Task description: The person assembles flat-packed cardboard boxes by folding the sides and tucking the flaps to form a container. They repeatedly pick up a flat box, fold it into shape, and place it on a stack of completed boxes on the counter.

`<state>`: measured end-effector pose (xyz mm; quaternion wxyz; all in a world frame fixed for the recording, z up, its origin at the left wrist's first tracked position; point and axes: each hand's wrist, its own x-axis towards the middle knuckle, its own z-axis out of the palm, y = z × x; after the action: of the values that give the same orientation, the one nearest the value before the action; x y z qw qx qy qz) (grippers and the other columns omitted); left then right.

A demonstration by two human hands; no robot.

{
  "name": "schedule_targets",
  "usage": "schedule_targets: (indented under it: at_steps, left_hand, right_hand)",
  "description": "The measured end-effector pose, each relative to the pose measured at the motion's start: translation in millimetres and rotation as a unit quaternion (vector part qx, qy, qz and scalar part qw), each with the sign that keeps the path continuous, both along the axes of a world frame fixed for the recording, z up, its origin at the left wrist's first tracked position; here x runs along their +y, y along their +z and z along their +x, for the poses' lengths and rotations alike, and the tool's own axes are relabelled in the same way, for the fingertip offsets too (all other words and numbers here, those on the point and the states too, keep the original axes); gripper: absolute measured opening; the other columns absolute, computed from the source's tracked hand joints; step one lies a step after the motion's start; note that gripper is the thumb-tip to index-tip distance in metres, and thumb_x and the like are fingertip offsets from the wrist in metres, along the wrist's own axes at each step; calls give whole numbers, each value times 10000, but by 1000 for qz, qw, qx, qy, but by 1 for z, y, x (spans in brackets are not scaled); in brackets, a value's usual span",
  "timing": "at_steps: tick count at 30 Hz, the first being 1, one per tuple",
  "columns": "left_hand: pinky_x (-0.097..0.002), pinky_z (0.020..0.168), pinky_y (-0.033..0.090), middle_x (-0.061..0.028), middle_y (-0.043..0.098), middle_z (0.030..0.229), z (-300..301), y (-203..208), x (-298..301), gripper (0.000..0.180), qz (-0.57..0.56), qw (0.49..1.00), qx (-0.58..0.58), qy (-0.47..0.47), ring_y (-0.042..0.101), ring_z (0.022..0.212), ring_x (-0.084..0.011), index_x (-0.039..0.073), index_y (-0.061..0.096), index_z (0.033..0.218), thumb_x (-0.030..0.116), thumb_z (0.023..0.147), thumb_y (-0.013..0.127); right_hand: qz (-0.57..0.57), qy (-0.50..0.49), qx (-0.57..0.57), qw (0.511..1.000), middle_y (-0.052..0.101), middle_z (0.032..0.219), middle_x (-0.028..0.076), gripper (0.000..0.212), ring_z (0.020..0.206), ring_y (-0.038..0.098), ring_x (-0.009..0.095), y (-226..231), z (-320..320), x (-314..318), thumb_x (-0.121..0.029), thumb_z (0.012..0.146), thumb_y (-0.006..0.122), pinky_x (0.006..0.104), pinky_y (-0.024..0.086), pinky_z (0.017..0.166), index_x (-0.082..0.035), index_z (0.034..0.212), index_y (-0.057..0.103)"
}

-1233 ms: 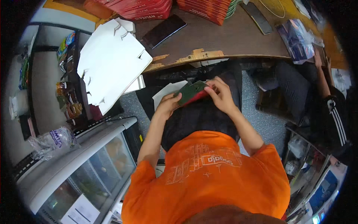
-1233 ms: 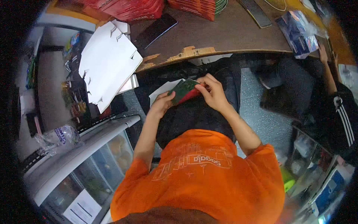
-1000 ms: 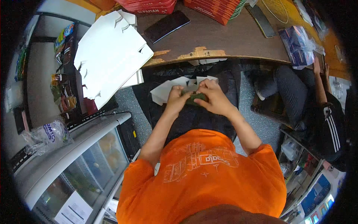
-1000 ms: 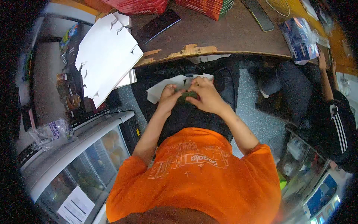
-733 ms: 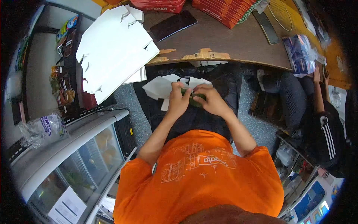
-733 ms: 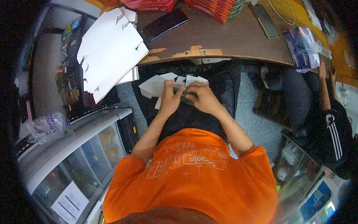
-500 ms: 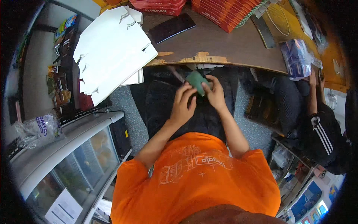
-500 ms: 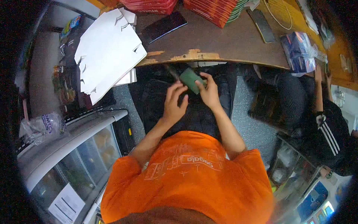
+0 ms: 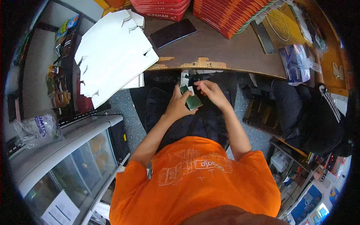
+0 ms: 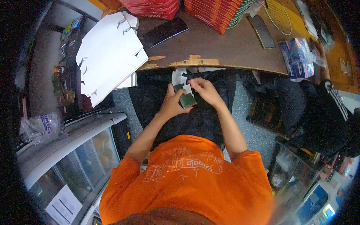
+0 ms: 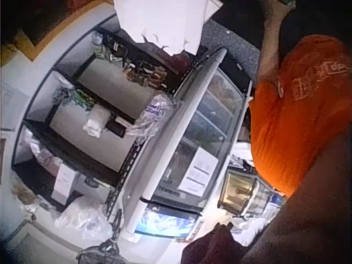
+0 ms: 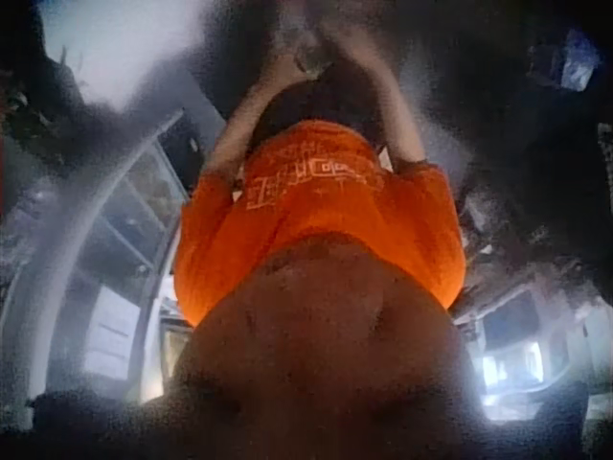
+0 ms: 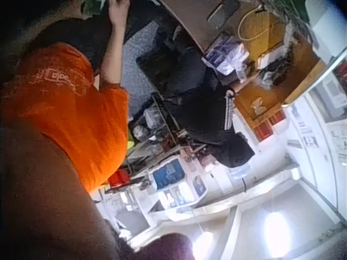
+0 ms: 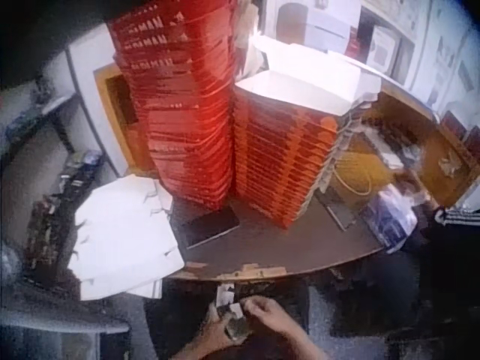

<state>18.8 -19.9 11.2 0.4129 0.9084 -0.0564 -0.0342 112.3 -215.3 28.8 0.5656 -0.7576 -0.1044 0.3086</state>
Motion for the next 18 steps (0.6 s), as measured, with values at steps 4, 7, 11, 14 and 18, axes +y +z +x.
schedule_targets:
  at_steps: [4,7,11,14,18]
  left_hand:
    - [-523,1137,427,-252,295,1516,4,-10,4,676,88,994,-9,-63,379,1413,-487,84,636,1137,196,555,963]
    - [-517,1211,353,-225,207,1614,7,-21,0,664,92,993,0,-77,272,1498,-466,73,655,1124,144,540,963]
    - [-510,1202,361,-221,227,1597,9,-9,4,657,9,997,-2,-71,281,1490,-468,75,650,1125,154,552,961]
    - [-512,1191,373,-211,243,1580,4,3,5,663,-34,996,5,-83,280,1484,-472,91,623,1135,154,565,954]
    - [-539,1151,404,-202,281,1526,2,5,1,678,-12,999,4,-51,306,1449,-487,116,547,1150,153,598,939]
  right_hand:
    - [-30,-30,53,998,691,915,70,517,807,608,138,0,11,19,-471,1024,606,314,497,748,35,1077,696]
    - [-46,-54,78,994,693,921,77,429,812,623,135,-18,24,26,-400,1023,629,314,502,738,22,1064,696]
    - [110,-72,113,985,700,942,79,224,862,658,138,-76,17,12,-196,990,694,316,524,777,11,1077,681]
    - [56,-53,-24,997,713,981,56,202,925,661,132,-70,10,7,-77,933,737,327,536,828,7,1104,669]
    - [11,-25,-47,999,715,992,46,211,935,651,136,-48,4,10,-90,920,753,336,535,835,-18,1105,680]
